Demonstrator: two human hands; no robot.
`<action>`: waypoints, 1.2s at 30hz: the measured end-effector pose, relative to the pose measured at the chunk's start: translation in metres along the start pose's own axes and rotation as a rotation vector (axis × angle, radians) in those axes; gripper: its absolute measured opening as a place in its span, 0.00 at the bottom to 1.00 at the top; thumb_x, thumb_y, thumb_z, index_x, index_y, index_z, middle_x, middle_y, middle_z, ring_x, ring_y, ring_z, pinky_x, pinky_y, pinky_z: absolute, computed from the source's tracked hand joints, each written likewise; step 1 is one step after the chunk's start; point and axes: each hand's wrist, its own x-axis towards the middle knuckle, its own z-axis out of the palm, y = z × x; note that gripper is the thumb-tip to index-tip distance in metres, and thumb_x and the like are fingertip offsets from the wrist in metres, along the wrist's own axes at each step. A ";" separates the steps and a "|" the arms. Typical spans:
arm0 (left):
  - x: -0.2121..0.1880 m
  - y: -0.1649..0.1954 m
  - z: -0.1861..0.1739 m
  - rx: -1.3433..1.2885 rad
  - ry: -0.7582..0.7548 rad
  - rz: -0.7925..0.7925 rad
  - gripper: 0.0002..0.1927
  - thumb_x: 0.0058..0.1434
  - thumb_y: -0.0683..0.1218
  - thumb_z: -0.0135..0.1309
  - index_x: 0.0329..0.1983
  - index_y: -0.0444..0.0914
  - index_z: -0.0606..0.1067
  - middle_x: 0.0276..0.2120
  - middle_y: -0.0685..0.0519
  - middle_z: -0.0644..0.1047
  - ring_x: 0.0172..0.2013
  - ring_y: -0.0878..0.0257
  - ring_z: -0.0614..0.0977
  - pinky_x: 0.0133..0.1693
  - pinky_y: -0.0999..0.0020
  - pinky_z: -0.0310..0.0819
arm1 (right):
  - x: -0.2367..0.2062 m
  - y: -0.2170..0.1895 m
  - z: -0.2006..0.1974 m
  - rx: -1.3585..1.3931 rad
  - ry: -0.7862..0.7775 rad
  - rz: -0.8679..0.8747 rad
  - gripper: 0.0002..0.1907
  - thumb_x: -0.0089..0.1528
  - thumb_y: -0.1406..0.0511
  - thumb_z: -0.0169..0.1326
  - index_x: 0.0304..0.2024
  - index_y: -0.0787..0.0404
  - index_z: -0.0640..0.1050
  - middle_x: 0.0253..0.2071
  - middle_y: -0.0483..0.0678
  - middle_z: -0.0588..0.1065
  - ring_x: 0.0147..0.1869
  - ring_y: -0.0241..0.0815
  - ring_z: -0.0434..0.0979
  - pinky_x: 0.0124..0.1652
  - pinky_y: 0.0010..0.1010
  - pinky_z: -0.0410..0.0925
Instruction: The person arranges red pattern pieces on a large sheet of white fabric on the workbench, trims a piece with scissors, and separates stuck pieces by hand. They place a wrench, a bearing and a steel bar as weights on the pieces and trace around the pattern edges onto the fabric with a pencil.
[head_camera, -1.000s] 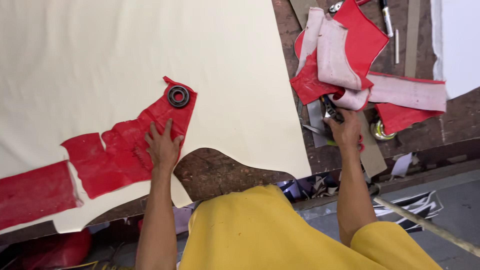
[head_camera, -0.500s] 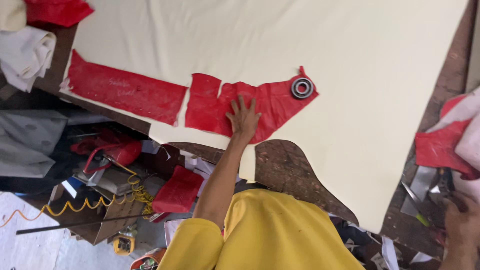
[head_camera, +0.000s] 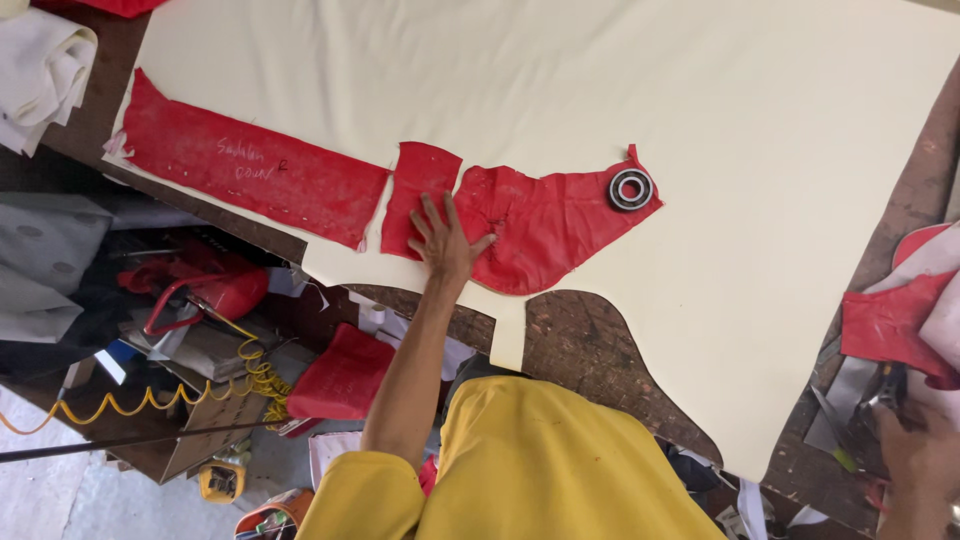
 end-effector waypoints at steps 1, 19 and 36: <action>0.003 -0.002 -0.002 -0.015 -0.055 -0.046 0.65 0.50 0.72 0.65 0.79 0.44 0.43 0.77 0.40 0.37 0.73 0.30 0.41 0.60 0.16 0.49 | 0.003 -0.002 0.002 -0.044 0.003 -0.011 0.19 0.64 0.62 0.67 0.51 0.69 0.83 0.43 0.58 0.82 0.45 0.52 0.82 0.51 0.40 0.73; 0.000 -0.006 -0.007 -0.114 -0.044 -0.100 0.63 0.48 0.68 0.67 0.80 0.48 0.45 0.78 0.45 0.33 0.75 0.34 0.36 0.61 0.14 0.38 | 0.051 -0.020 0.000 -0.326 -0.044 0.132 0.22 0.59 0.45 0.67 0.43 0.53 0.86 0.36 0.54 0.81 0.37 0.55 0.81 0.38 0.43 0.73; 0.006 -0.056 -0.011 -0.025 -0.034 0.084 0.57 0.48 0.63 0.71 0.77 0.47 0.55 0.77 0.50 0.48 0.71 0.39 0.55 0.58 0.22 0.61 | 0.046 -0.054 0.002 0.276 0.108 0.288 0.16 0.67 0.55 0.58 0.53 0.52 0.79 0.40 0.47 0.76 0.39 0.45 0.76 0.39 0.38 0.69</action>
